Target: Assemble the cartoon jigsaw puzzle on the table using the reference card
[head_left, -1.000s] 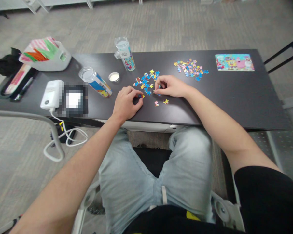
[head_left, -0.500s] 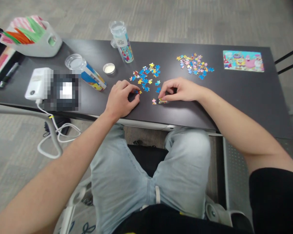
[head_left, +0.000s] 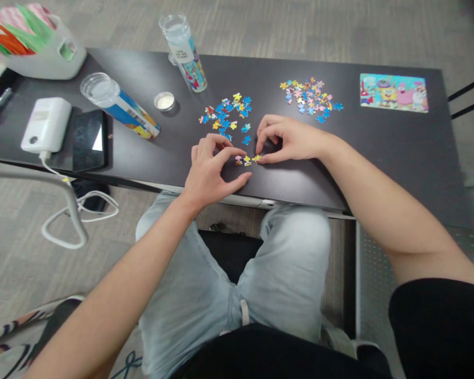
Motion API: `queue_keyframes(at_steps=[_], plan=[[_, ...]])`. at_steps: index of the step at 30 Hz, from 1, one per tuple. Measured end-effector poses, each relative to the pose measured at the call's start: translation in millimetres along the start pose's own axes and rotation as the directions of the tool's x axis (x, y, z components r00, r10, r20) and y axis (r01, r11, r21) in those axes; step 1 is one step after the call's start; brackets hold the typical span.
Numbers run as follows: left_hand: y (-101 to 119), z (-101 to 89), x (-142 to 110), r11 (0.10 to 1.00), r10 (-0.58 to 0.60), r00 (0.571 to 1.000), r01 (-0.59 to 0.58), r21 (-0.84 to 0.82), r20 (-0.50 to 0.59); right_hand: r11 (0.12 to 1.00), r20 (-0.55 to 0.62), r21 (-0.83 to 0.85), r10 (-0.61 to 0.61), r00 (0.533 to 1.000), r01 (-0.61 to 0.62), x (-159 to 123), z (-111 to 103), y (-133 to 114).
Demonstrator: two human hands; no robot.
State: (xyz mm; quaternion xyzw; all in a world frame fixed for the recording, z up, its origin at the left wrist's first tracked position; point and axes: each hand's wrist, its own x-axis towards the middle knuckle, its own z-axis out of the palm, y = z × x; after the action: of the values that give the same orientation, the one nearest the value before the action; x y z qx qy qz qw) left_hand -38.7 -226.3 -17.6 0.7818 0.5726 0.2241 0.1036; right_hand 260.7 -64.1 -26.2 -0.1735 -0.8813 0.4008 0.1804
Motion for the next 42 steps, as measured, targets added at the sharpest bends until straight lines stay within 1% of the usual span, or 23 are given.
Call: queue_keyframes(at_steps=[2, 6, 10, 14, 23, 29, 35, 42], plan=[[7.3, 5.9, 1.3, 1.0, -0.028, 1.0, 0.028, -0.005, -0.001, 1.0, -0.001, 0.015, 0.003, 1.0, -0.003, 0.9, 1.2, 0.8], [5.7, 8.6, 7.0, 0.996, -0.085, 0.995, 0.083, -0.036, -0.047, 0.999, -0.01, 0.037, -0.001, 1.0, 0.002, 1.9, 3.7, 2.9], [5.3, 8.4, 9.7, 0.996, -0.084, 0.996, 0.083, -0.03, -0.024, 0.999, -0.04, 0.033, -0.005, 0.999, 0.006, 3.5, 9.4, 2.5], [7.6, 9.1, 10.6, 0.995, -0.094, 0.995, 0.093, -0.031, -0.033, 1.0, -0.06, 0.021, -0.01, 0.998, 0.012, 4.2, 12.8, 0.3], [8.9, 9.3, 11.4, 0.997, -0.078, 0.997, 0.078, -0.018, -0.008, 0.999, -0.04, -0.023, -0.03, 0.999, 0.029, 3.2, 11.6, -4.1], [11.7, 9.1, 11.3, 0.996, -0.087, 0.996, 0.087, -0.016, -0.017, 0.998, -0.033, -0.029, -0.051, 0.998, 0.05, 2.8, 10.5, -5.7], [10.6, 10.2, 11.0, 0.996, -0.092, 0.996, 0.091, -0.005, -0.019, 0.998, -0.023, -0.063, -0.022, 0.999, 0.02, 2.6, 9.9, -7.8], [11.8, 11.4, 11.2, 0.997, -0.076, 0.997, 0.075, -0.014, -0.03, 0.997, -0.099, -0.071, 0.025, 0.995, -0.032, 6.0, 18.9, -3.6]])
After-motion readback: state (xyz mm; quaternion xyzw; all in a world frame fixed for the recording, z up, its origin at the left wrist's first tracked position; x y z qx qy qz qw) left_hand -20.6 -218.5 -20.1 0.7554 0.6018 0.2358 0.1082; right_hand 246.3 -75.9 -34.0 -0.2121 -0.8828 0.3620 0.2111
